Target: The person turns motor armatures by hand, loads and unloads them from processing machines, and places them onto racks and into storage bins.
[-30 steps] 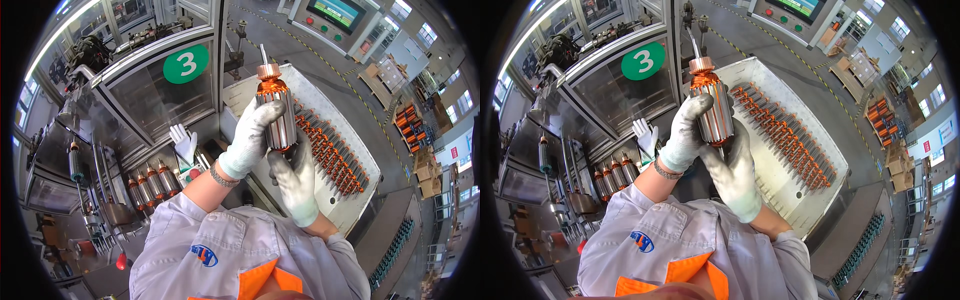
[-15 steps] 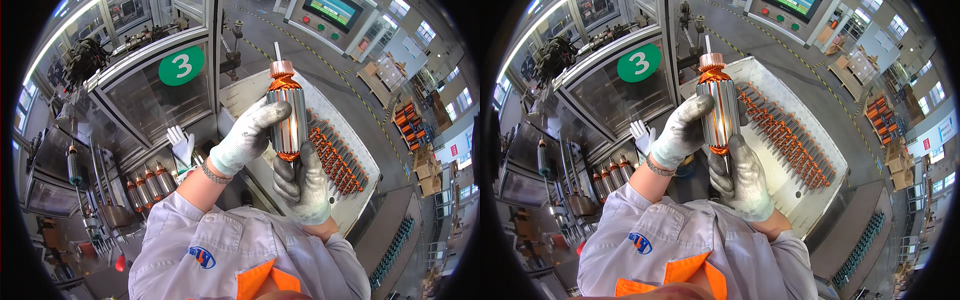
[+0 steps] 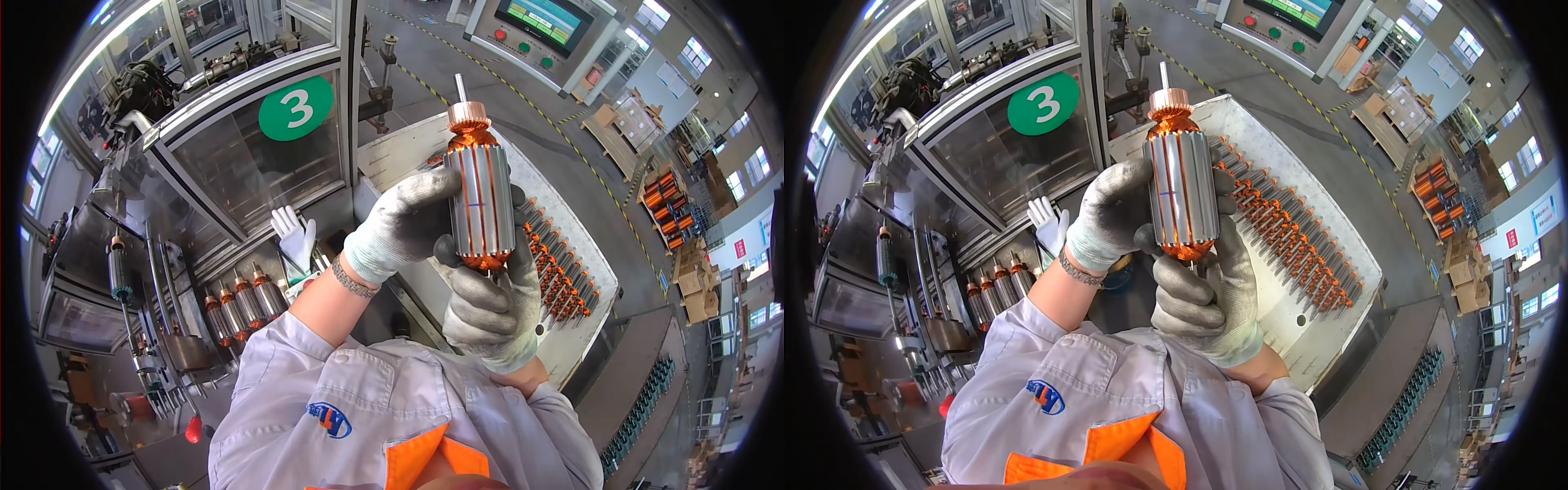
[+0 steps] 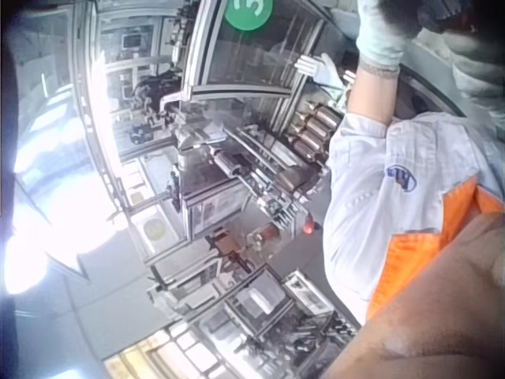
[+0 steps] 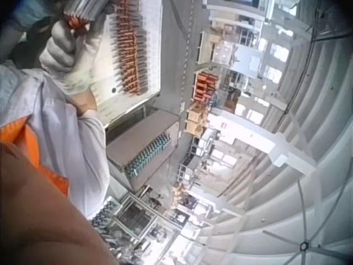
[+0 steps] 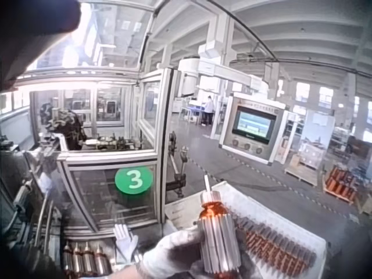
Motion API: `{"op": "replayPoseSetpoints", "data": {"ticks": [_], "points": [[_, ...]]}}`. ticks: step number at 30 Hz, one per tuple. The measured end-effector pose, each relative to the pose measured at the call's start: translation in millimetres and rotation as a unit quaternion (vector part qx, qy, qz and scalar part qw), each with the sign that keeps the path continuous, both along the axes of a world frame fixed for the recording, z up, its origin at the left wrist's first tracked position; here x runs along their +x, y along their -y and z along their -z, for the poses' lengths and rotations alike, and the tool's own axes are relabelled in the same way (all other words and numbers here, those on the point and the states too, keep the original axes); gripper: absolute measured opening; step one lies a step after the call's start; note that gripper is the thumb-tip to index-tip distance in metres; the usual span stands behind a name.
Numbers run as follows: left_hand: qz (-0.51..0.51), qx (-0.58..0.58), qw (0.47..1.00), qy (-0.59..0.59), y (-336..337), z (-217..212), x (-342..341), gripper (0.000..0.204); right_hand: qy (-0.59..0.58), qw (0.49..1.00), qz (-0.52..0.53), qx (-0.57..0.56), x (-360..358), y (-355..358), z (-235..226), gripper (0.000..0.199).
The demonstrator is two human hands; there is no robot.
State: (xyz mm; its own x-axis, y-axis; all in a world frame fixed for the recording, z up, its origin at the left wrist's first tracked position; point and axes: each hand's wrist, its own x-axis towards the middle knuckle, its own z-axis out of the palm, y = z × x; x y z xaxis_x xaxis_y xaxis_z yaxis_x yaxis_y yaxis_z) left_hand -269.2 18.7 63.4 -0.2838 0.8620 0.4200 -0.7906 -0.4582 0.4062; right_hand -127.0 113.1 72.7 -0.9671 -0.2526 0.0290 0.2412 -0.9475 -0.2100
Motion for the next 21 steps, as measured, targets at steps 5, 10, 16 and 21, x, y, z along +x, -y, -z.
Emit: {"op": "replayPoseSetpoints", "data": {"ticks": [5,10,16,21], "points": [[0.027,0.018,0.999,-0.034,-8,5,-4,0.072,-0.040,0.990,-0.086,-0.108,-3,-3,11,0.078],[-0.015,0.006,0.999,-0.043,-11,15,-2,0.072,-0.055,0.985,-0.118,-0.116,-6,-3,17,0.075],[-0.064,-0.050,0.996,-0.025,-10,15,6,0.073,-0.067,0.983,-0.126,-0.115,-9,1,20,0.067],[-0.084,-0.081,0.993,0.001,-14,21,6,0.074,-0.048,0.986,-0.127,-0.098,-12,-4,18,0.064]]}}
